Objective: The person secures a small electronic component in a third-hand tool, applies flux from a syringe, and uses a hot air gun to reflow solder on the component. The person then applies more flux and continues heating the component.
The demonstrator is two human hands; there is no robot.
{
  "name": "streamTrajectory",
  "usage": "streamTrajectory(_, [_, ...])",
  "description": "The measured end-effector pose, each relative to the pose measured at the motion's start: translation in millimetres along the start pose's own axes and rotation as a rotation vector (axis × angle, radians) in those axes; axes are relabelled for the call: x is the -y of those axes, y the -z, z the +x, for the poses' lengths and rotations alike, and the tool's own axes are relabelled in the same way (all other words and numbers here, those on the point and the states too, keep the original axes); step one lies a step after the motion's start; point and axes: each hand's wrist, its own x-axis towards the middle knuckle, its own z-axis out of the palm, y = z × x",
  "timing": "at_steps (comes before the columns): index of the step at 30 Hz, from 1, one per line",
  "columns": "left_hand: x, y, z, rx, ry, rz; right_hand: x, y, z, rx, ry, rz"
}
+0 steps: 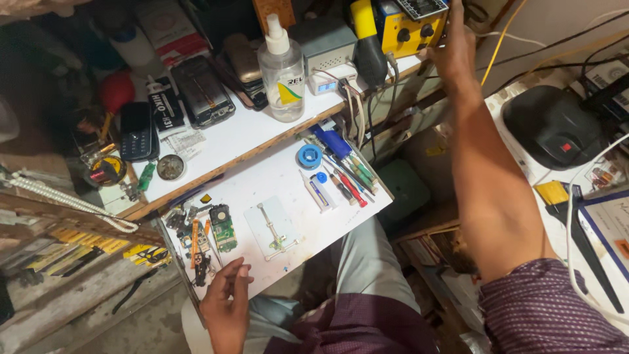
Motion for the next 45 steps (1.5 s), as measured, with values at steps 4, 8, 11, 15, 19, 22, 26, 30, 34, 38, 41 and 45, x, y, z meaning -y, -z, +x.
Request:
streamTrajectory(4, [4,-2,10,-0.036,0.019,0.052,-3,1,6,0.009,0.045,-0.018])
streamTrajectory(8, [10,-7,11,-0.006,0.052,-0.067,-17,0,7,0.043,0.005,0.012])
streamTrajectory(11, [13,-14,11,0.009,0.011,-0.07,-30,2,7,0.042,0.004,0.042])
streamTrajectory(15, [15,-19,7,0.023,-0.025,-0.066,-37,7,8,0.06,-0.069,0.058])
streamTrajectory(19, [16,-17,0,0.015,0.027,-0.026,-34,10,5,0.008,0.054,-0.001])
streamTrajectory(22, [17,-15,-2,0.034,-0.005,-0.067,-28,13,3,0.023,-0.005,0.067])
streamTrajectory(26, [18,-12,-7,0.021,0.049,-0.078,-22,16,2,0.006,0.0,0.005])
streamTrajectory(30, [15,-8,-14,0.017,0.046,-0.104,-13,21,-2,0.017,-0.029,0.049])
streamTrajectory(34, [11,-1,-24,0.01,0.037,-0.109,-2,25,-10,-0.052,-0.022,-0.043])
streamTrajectory(38, [5,6,-31,-0.005,0.018,-0.056,4,32,-10,-0.017,-0.113,-0.064])
streamTrajectory(41, [2,9,-31,-0.015,0.032,-0.059,6,41,-5,-0.105,-0.204,-0.174])
streamTrajectory(45, [0,15,-30,-0.004,0.064,-0.089,22,44,-6,-0.585,0.105,-0.157])
